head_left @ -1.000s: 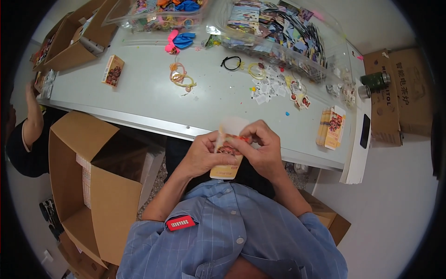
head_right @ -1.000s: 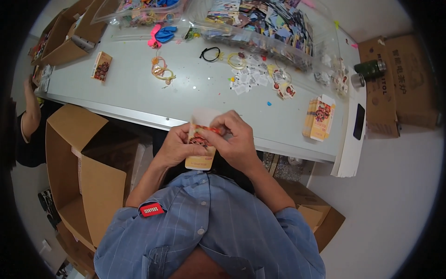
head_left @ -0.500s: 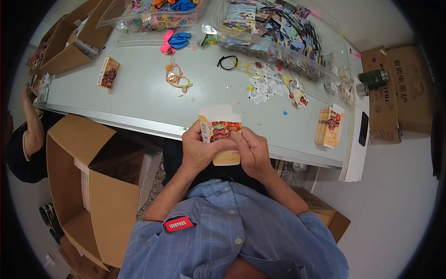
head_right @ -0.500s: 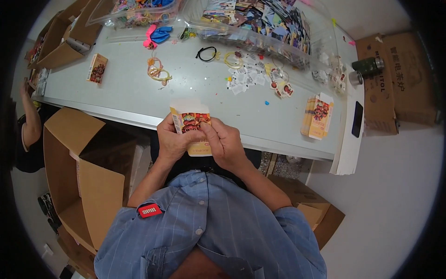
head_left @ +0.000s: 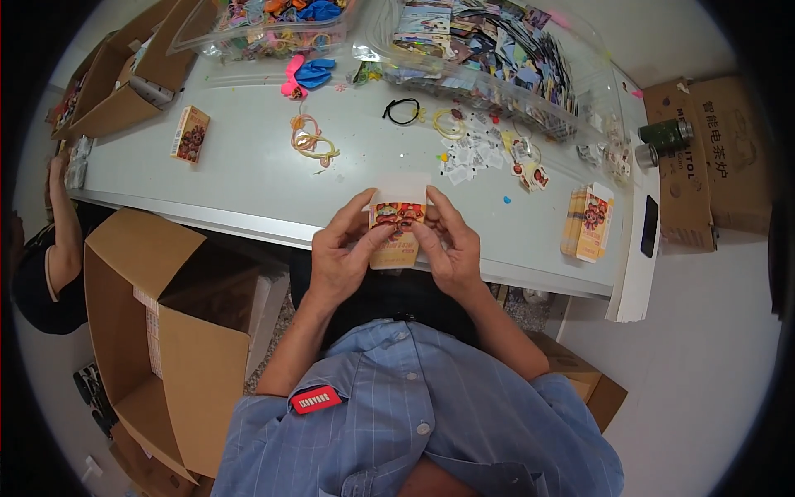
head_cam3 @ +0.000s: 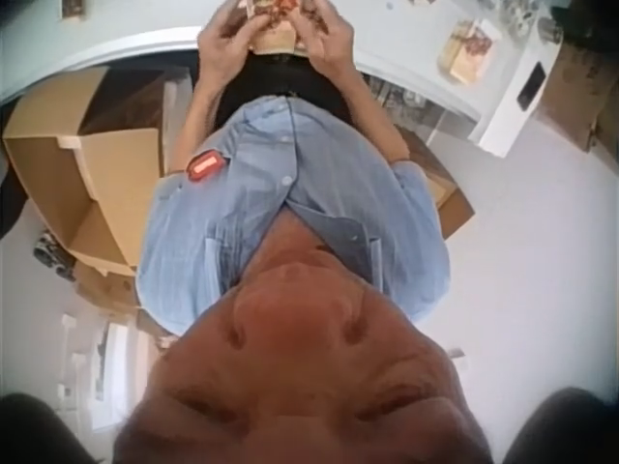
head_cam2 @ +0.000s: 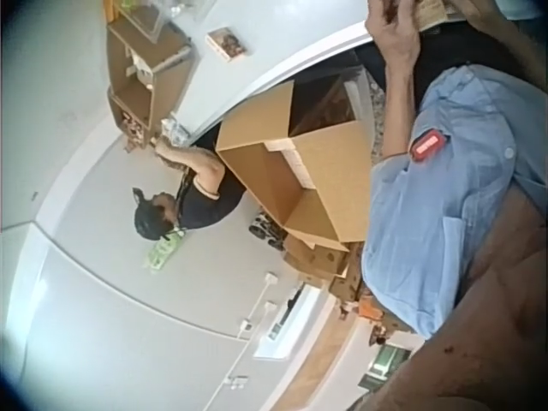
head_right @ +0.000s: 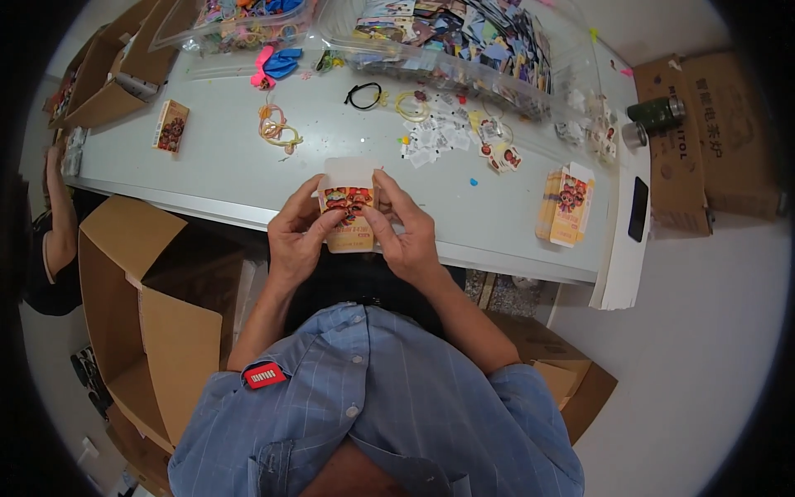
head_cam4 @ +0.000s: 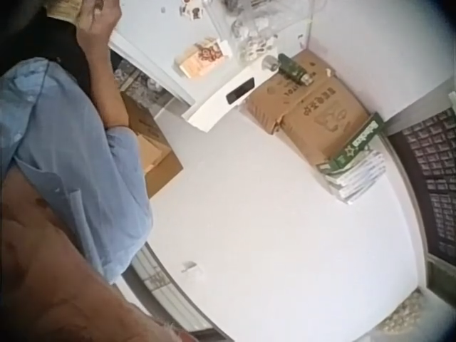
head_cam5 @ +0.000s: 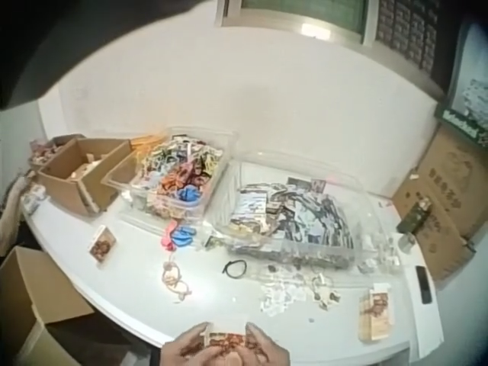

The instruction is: The person assembles small paper boxes, applies stickers to them, and then packs the finished paper boxes into a large cardboard shipping box by hand.

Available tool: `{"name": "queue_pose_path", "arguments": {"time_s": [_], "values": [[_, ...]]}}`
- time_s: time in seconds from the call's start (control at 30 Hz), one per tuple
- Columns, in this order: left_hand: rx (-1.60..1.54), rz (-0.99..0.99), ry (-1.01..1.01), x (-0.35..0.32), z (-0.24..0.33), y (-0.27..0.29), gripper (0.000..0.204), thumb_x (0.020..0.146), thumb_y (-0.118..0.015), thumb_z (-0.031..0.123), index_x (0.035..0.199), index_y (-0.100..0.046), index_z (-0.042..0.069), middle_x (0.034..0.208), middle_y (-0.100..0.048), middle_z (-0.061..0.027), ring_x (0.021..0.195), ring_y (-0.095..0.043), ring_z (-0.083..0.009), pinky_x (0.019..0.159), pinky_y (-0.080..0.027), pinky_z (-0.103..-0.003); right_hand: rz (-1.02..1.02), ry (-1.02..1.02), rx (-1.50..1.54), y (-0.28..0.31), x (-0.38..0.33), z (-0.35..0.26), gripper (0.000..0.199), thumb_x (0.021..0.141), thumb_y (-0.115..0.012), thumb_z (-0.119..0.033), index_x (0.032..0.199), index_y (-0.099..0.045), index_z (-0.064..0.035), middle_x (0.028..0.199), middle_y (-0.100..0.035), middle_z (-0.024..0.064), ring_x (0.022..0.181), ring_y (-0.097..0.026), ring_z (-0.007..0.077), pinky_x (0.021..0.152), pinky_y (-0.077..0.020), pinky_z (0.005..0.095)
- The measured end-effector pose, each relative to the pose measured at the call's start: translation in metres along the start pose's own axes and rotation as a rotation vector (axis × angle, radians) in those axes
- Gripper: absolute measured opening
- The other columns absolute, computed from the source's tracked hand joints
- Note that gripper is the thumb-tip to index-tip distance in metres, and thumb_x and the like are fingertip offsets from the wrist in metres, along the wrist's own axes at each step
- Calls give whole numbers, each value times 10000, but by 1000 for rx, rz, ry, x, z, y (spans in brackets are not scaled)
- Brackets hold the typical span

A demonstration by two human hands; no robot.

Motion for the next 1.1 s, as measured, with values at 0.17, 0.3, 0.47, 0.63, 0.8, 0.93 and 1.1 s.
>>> {"name": "queue_pose_path", "arguments": {"time_s": [0.17, 0.3, 0.47, 0.63, 0.8, 0.93, 1.1], "values": [[22, -92, -85, 17, -1, 4, 545, 888, -753, -21, 1391, -543, 12, 1037, -735, -131, 961, -707, -160, 828, -583, -281, -57, 91, -142, 10, 13, 4, 480, 976, -657, -24, 1429, -499, 5, 1136, -693, 130, 1011, -663, 153, 907, -528, 304], [57, -106, -127, 14, -13, 1, 423, 872, -758, -51, 1251, -576, -11, 978, -719, -112, 911, -712, -147, 759, -587, -265, -101, -70, 60, 11, 5, 22, 339, 973, -646, -10, 1302, -570, 18, 1052, -691, 86, 934, -654, 117, 846, -533, 265], [2, 100, -58, -39, -7, -7, 244, 902, -727, -44, 1094, -576, -43, 853, -700, -95, 762, -682, -84, 610, -537, -214, -140, -219, 243, 2, -30, 9, 237, 1005, -573, -11, 1238, -581, 30, 1005, -684, 83, 878, -643, 89, 797, -524, 243], [189, -141, 126, -81, -6, 16, 127, 966, -686, 55, 1058, -662, -28, 780, -688, -9, 671, -587, -23, 565, -457, -184, -223, -254, 116, 0, -71, 9, 129, 981, -595, -13, 1099, -639, 13, 931, -652, 57, 789, -583, 78, 689, -472, 234], [214, -263, 215, -91, 6, 23, 161, 947, -667, 30, 1081, -710, -48, 1042, -710, -141, 867, -676, -147, 741, -524, -240, -257, -325, 170, 4, -75, -3, 74, 902, -703, -23, 970, -674, -21, 909, -625, 62, 789, -584, 104, 663, -475, 264], [194, -252, 67, -89, 18, 19, 205, 897, -715, 1, 1095, -714, -49, 1084, -702, -177, 906, -683, -175, 794, -539, -259, -338, -170, 80, 10, -66, -21, 84, 857, -711, -3, 934, -684, 15, 977, -657, 134, 827, -611, 152, 711, -480, 276], [-92, -106, 152, -100, 12, 18, 402, 855, -757, -62, 1239, -641, -51, 1107, -690, -186, 935, -689, -166, 800, -553, -268, -231, -316, 183, 3, -77, -28, 111, 847, -715, 45, 953, -694, 19, 1121, -645, 161, 943, -636, 167, 807, -510, 293]]}}
Point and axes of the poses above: each hand's wrist, its own x-axis towards the middle knuckle, its own y-axis out of the back of the hand, z = x × y, the point moved 3 cm from there along x, towards the middle knuckle
